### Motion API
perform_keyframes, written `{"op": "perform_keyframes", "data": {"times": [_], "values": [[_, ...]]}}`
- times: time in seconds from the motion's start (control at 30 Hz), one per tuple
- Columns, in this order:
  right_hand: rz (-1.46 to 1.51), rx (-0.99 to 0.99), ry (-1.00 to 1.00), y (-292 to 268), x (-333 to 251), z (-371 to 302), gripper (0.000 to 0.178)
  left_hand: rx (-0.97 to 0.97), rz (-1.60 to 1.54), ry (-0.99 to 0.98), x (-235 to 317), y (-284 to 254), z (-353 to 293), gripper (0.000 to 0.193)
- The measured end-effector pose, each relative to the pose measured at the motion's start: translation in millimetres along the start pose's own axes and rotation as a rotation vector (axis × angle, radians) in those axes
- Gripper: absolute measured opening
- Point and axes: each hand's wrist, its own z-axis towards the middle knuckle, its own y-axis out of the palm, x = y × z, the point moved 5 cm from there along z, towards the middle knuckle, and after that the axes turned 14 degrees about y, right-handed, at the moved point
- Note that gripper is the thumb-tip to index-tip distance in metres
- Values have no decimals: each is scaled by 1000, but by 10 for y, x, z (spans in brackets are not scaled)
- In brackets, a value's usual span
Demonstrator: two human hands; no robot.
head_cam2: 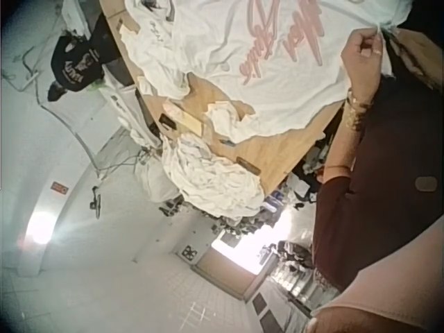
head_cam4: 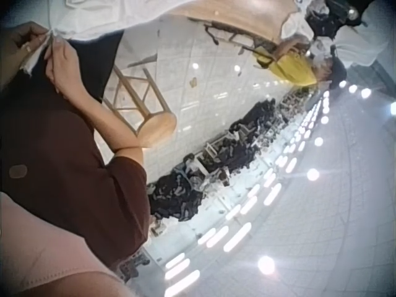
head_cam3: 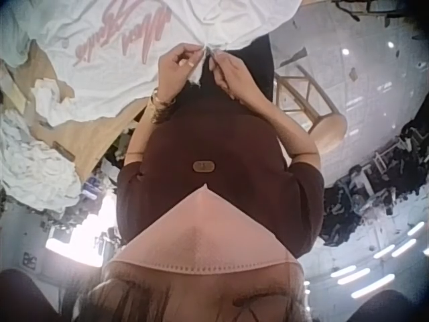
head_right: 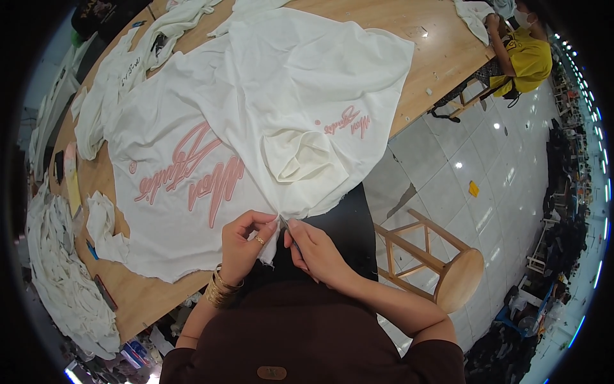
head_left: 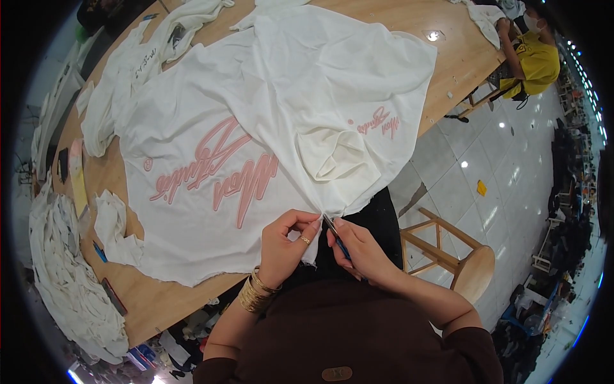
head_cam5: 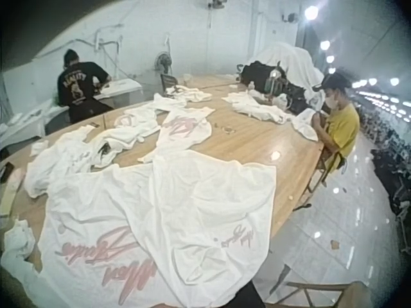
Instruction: Trimming excess threads and small fabric pieces from white t-shirts using scissors in a factory setting.
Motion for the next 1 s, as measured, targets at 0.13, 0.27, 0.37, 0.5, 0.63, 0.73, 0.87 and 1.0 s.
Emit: {"op": "perform_keyframes", "data": {"times": [0.13, 0.27, 0.37, 0.5, 0.63, 0.73, 0.87, 1.0], "values": [[-46, 45, -13, -3, -7, 35, 38, -29, 74, 65, 44, 2, 11, 12], [-7, 51, -39, -25, 28, 85, 41, -28, 59, 44, 4, -2, 9, 12], [86, 78, -72, -88, 9, 85, 41, -28, 32, 4, -29, 0, -16, 12], [45, 34, -12, -46, -26, -12, 39, -17, -15, -15, -40, -5, -16, 12], [19, -17, 23, -6, 16, -31, 39, -18, -22, -28, -14, -1, -11, 12], [23, -20, 38, 2, 24, -17, 39, -16, -7, -12, -10, 2, -11, 12], [34, -33, 36, 3, 31, 4, 39, -18, 30, 18, 10, 3, -14, 13], [49, -14, 26, 8, 6, 54, 39, -25, 67, 40, 10, 11, -14, 13]]}}
